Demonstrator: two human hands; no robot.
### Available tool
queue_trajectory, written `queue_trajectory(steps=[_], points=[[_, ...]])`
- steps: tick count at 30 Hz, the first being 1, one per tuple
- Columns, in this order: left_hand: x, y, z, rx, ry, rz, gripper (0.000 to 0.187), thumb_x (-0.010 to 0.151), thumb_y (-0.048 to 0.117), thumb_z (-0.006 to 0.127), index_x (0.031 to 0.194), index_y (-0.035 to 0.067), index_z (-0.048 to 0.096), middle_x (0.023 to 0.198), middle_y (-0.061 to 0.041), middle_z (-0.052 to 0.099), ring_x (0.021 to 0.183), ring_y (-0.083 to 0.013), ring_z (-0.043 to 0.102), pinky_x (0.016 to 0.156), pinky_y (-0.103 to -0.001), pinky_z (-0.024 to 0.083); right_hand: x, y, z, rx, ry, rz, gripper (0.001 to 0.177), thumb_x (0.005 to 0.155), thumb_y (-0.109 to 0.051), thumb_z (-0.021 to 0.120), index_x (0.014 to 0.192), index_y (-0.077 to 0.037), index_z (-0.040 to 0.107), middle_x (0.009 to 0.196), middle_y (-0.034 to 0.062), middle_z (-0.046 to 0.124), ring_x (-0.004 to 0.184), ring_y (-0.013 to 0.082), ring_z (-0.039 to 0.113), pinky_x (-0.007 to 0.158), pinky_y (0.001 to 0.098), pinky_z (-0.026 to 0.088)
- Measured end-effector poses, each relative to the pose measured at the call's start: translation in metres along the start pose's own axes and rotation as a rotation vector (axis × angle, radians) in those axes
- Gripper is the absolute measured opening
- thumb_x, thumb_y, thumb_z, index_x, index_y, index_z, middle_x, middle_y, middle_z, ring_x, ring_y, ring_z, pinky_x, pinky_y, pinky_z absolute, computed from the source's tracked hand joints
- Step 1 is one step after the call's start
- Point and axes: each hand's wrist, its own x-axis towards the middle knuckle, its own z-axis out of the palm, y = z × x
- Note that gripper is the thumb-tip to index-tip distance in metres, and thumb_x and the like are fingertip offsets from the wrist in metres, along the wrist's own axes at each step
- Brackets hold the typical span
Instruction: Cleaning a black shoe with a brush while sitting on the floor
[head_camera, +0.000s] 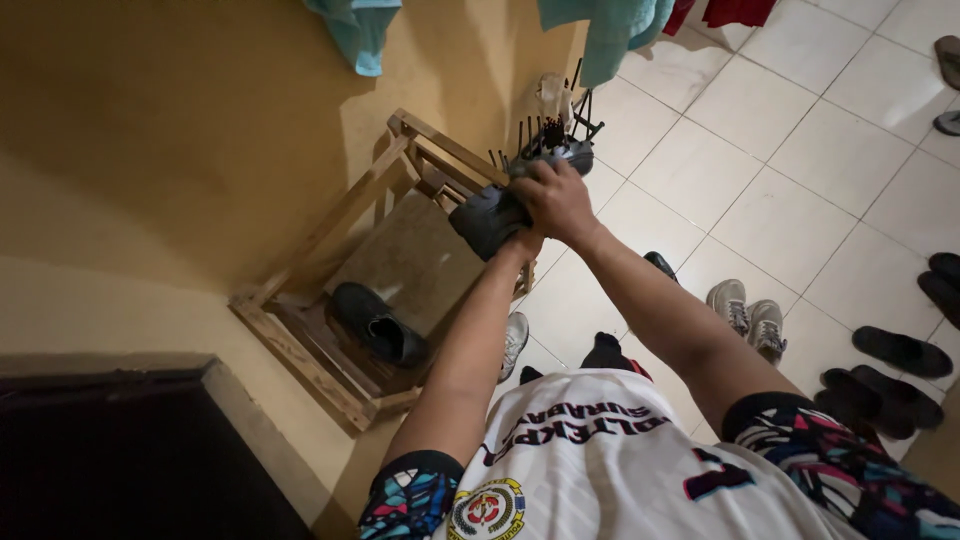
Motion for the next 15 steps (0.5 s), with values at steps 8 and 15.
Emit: queue_trajectory(steps=[8,15], points=[[-0.005,0.011,-0.001,-0.3,0.147,-0.025,0.067,0.105,0.049,0.05,0.152,0.001,0.045,0.163,-0.021,0.04,0.152,-0.0384,0.032,0.126,-0.043,0.02,-0.018,0.046,-0.019,-0.054,0.056,0.294,0.031,0.086,-0.011,0.071,0.115,-0.021,0.077,0.116,0.0102,0.064,0.099,0.0338,0.057,0.083,0.0428,0.052],[-0.003,0.007,0.007,-0.446,-0.08,-0.303,0.069,0.104,0.057,0.044,0.144,0.003,0.058,0.156,-0.019,0.053,0.15,-0.0315,0.045,0.124,-0.038,0.031,-0.026,0.057,-0.005,0.113,0.11,0.491,0.024,0.094,-0.012,0.073,0.116,-0.021,0.078,0.112,0.0111,0.063,0.098,0.0346,0.06,0.08,0.0439,0.053]])
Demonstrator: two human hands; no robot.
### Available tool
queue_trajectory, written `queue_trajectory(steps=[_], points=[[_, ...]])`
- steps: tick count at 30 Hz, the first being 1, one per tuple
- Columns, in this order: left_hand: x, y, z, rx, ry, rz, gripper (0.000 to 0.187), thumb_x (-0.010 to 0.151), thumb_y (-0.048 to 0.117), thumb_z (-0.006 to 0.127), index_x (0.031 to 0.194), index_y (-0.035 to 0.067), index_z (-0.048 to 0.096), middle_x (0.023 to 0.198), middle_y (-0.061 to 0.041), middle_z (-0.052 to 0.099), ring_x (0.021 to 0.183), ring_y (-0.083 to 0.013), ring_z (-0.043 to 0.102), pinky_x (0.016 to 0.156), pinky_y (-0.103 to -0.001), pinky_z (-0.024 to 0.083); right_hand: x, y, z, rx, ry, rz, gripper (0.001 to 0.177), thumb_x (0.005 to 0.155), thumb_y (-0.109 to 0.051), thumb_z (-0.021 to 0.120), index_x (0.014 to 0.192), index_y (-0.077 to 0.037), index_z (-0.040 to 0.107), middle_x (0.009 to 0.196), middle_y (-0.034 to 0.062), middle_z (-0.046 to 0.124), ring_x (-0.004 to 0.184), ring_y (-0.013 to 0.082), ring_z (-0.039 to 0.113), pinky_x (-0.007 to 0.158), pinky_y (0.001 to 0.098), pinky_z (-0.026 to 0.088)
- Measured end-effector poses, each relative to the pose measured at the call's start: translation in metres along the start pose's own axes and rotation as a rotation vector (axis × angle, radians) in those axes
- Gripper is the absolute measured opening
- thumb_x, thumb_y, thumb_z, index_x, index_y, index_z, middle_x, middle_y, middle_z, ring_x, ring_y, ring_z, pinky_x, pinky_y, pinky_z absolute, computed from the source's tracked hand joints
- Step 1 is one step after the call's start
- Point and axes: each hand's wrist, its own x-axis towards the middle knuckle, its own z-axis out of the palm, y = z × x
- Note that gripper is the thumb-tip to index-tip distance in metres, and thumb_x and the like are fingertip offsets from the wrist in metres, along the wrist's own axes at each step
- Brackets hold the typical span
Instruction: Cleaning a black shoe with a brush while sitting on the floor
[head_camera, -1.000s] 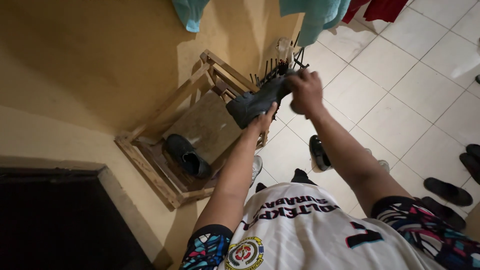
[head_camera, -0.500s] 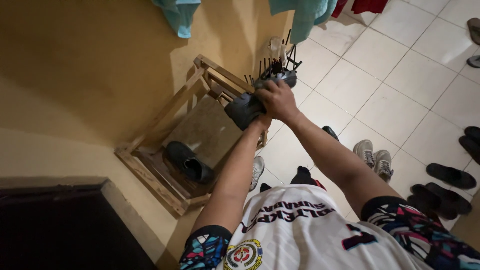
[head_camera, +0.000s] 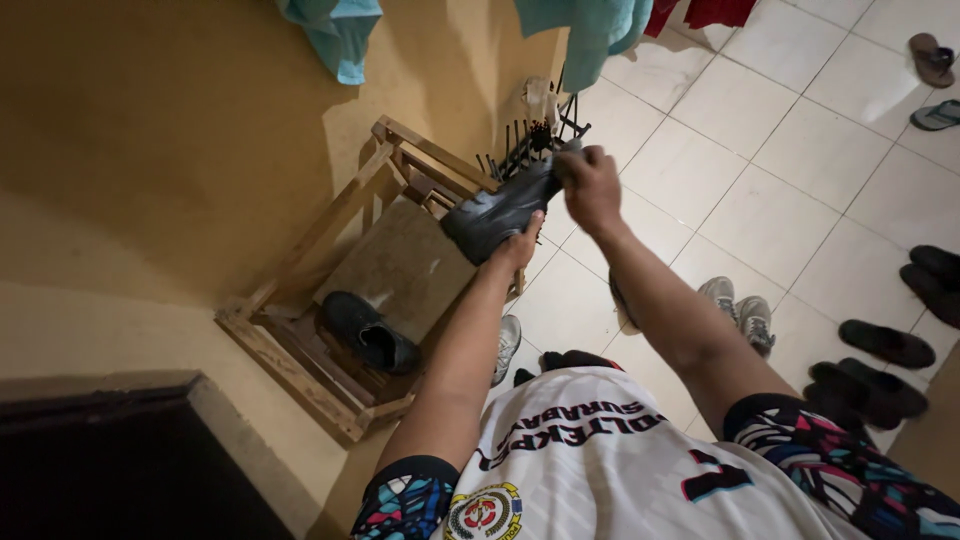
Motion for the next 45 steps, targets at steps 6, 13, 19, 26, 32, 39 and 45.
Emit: queue_trajectory(steps=[6,13,19,26,32,39,45], points=[[0.014,-0.038,0.006,0.438,0.264,0.387,0.08,0.108,0.051,0.042,0.161,-0.006,0.023,0.167,-0.028,0.019,0.154,-0.0399,0.012,0.124,-0.041,0.009,-0.004,-0.036,-0.003,0.027,-0.119,-0.456,0.029,0.084,-0.012,0.077,0.111,-0.022,0.076,0.114,0.0096,0.064,0.097,0.0347,0.06,0.082,0.0445,0.054],[-0.002,0.0,-0.002,0.006,0.088,0.193,0.075,0.105,0.057,0.042,0.155,0.0,0.041,0.166,-0.018,0.036,0.156,-0.033,0.029,0.128,-0.038,0.018,0.006,-0.008,-0.016,0.064,-0.078,-0.308,0.036,0.082,-0.008,0.073,0.116,-0.021,0.077,0.118,0.0144,0.063,0.102,0.0361,0.061,0.083,0.0434,0.055],[-0.025,0.038,-0.005,-0.027,0.169,-0.154,0.08,0.094,0.063,0.05,0.151,0.006,0.049,0.161,-0.014,0.04,0.148,-0.0317,0.035,0.121,-0.038,0.026,0.012,0.041,-0.002,0.177,-0.114,0.17,0.031,0.093,-0.008,0.069,0.122,-0.017,0.074,0.12,0.0169,0.059,0.104,0.0379,0.064,0.087,0.0442,0.054],[-0.008,0.009,0.005,-0.222,0.317,0.244,0.074,0.101,0.054,0.055,0.145,-0.004,0.054,0.157,-0.021,0.048,0.146,-0.0322,0.042,0.122,-0.039,0.029,0.005,0.03,0.003,0.312,-0.066,-0.026,0.04,0.086,-0.001,0.067,0.124,-0.014,0.071,0.121,0.0185,0.058,0.109,0.0408,0.062,0.092,0.0448,0.054],[-0.002,0.028,0.002,-0.525,0.269,0.099,0.061,0.104,0.045,0.053,0.135,-0.006,0.062,0.14,-0.017,0.065,0.131,-0.023,0.057,0.112,-0.034,0.042,0.01,0.0,-0.009,0.291,-0.15,-0.324,0.038,0.088,-0.004,0.071,0.123,-0.018,0.073,0.116,0.018,0.06,0.106,0.0402,0.061,0.088,0.0466,0.053],[0.007,-0.003,0.016,-0.753,0.31,0.179,0.056,0.104,0.037,0.057,0.133,-0.01,0.064,0.138,-0.014,0.064,0.127,-0.0203,0.057,0.111,-0.032,0.042,0.04,0.007,-0.016,0.2,0.007,-0.095,0.032,0.088,-0.008,0.07,0.119,-0.016,0.072,0.112,0.0198,0.059,0.103,0.0394,0.06,0.086,0.0468,0.053],[-0.037,0.1,-0.04,-0.986,0.183,-0.074,0.068,0.097,0.058,0.051,0.14,0.006,0.057,0.135,-0.014,0.067,0.125,-0.0235,0.062,0.107,-0.037,0.048,0.041,0.007,-0.001,0.171,-0.088,-0.195,0.035,0.092,-0.012,0.072,0.127,-0.014,0.07,0.114,0.015,0.063,0.102,0.0381,0.056,0.087,0.0458,0.049]])
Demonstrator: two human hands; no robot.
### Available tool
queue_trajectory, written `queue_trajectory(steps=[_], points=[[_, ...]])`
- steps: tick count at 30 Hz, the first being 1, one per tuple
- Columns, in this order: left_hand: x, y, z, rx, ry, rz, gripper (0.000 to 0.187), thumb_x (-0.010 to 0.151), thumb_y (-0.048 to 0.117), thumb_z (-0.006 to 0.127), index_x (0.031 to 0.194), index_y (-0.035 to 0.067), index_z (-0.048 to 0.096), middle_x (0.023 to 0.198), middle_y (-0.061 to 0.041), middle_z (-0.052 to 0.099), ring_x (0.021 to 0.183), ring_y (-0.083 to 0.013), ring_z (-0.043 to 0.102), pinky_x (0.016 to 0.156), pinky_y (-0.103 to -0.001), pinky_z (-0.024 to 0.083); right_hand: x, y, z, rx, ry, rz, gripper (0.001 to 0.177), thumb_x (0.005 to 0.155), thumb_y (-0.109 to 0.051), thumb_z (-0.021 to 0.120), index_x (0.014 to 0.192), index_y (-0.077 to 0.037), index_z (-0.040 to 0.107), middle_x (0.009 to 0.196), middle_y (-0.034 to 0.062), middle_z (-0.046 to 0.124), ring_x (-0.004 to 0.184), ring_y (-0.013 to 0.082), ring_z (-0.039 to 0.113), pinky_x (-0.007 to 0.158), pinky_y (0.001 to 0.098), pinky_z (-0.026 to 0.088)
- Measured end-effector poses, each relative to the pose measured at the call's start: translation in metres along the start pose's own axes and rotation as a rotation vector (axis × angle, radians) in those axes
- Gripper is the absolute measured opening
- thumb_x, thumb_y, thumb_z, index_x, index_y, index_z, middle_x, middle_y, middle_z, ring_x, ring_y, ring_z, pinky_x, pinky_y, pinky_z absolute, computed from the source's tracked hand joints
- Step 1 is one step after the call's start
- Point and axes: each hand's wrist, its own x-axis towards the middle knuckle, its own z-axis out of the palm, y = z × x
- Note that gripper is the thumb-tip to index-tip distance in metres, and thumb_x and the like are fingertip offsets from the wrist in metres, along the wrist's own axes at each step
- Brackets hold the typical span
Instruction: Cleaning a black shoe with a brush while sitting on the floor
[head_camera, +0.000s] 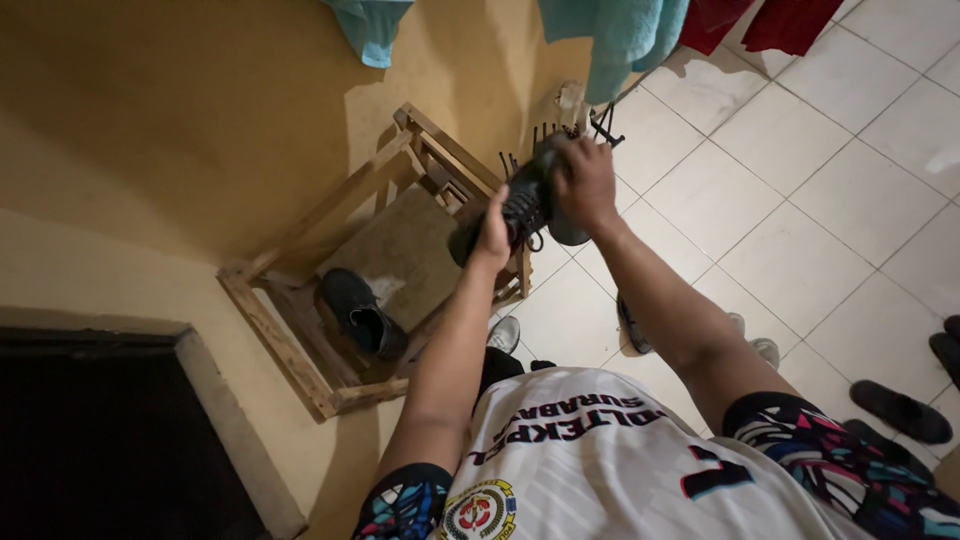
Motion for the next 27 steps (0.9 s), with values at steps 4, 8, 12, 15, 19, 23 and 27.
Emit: queue_trajectory(steps=[4,8,12,15,19,23,27], points=[[-0.003,0.011,-0.004,-0.194,-0.058,-0.027,0.067,0.095,0.059,0.057,0.137,0.006,0.06,0.13,-0.014,0.067,0.117,-0.0274,0.066,0.1,-0.043,0.054,-0.008,-0.019,-0.005,-0.013,-0.025,-0.318,0.036,0.084,-0.011,0.074,0.12,-0.015,0.069,0.119,0.0121,0.064,0.112,0.0377,0.055,0.096,0.0492,0.047],[0.008,0.003,-0.018,-0.241,-0.071,-0.066,0.066,0.099,0.06,0.058,0.134,0.005,0.062,0.121,-0.011,0.07,0.105,-0.0251,0.069,0.091,-0.043,0.057,-0.013,-0.006,0.007,-0.003,-0.044,-0.326,0.037,0.084,-0.015,0.077,0.121,-0.014,0.07,0.116,0.0154,0.063,0.106,0.0374,0.054,0.093,0.0486,0.047],[-0.009,0.024,0.0,-0.211,-0.068,-0.088,0.072,0.093,0.065,0.052,0.13,0.005,0.065,0.122,-0.009,0.075,0.106,-0.022,0.074,0.094,-0.04,0.06,0.0,0.004,0.013,-0.121,0.101,-0.169,0.033,0.085,-0.014,0.075,0.118,-0.016,0.071,0.117,0.0171,0.063,0.107,0.0388,0.055,0.093,0.0477,0.047],[-0.002,0.02,-0.005,-0.163,-0.084,-0.118,0.071,0.098,0.065,0.05,0.129,0.003,0.065,0.114,-0.014,0.073,0.096,-0.0253,0.071,0.088,-0.042,0.059,0.003,0.041,0.04,-0.115,0.116,-0.014,0.03,0.094,-0.013,0.074,0.123,-0.01,0.069,0.117,0.0155,0.065,0.105,0.0406,0.055,0.092,0.0483,0.048],[0.052,-0.013,-0.044,-0.149,-0.025,-0.17,0.061,0.099,0.052,0.051,0.125,-0.002,0.066,0.114,-0.017,0.074,0.097,-0.0285,0.072,0.09,-0.041,0.058,-0.001,0.033,0.049,-0.057,0.007,-0.014,0.031,0.098,-0.013,0.073,0.128,-0.007,0.068,0.116,0.018,0.064,0.11,0.0413,0.057,0.096,0.0502,0.047],[0.068,-0.011,-0.052,-0.004,0.099,-0.162,0.055,0.099,0.047,0.048,0.122,0.0,0.066,0.112,-0.016,0.074,0.098,-0.0258,0.071,0.091,-0.04,0.055,-0.018,0.006,0.042,-0.018,0.04,-0.309,0.035,0.09,-0.015,0.076,0.123,-0.007,0.067,0.13,0.0189,0.063,0.127,0.0422,0.057,0.106,0.0494,0.048],[0.074,0.0,-0.049,0.161,0.066,-0.257,0.063,0.099,0.048,0.043,0.122,-0.007,0.063,0.113,-0.027,0.069,0.099,-0.0361,0.066,0.094,-0.045,0.052,-0.018,0.021,0.043,0.027,0.01,-0.224,0.032,0.095,-0.017,0.075,0.125,-0.009,0.066,0.128,0.0191,0.062,0.126,0.0408,0.059,0.103,0.0474,0.051]])
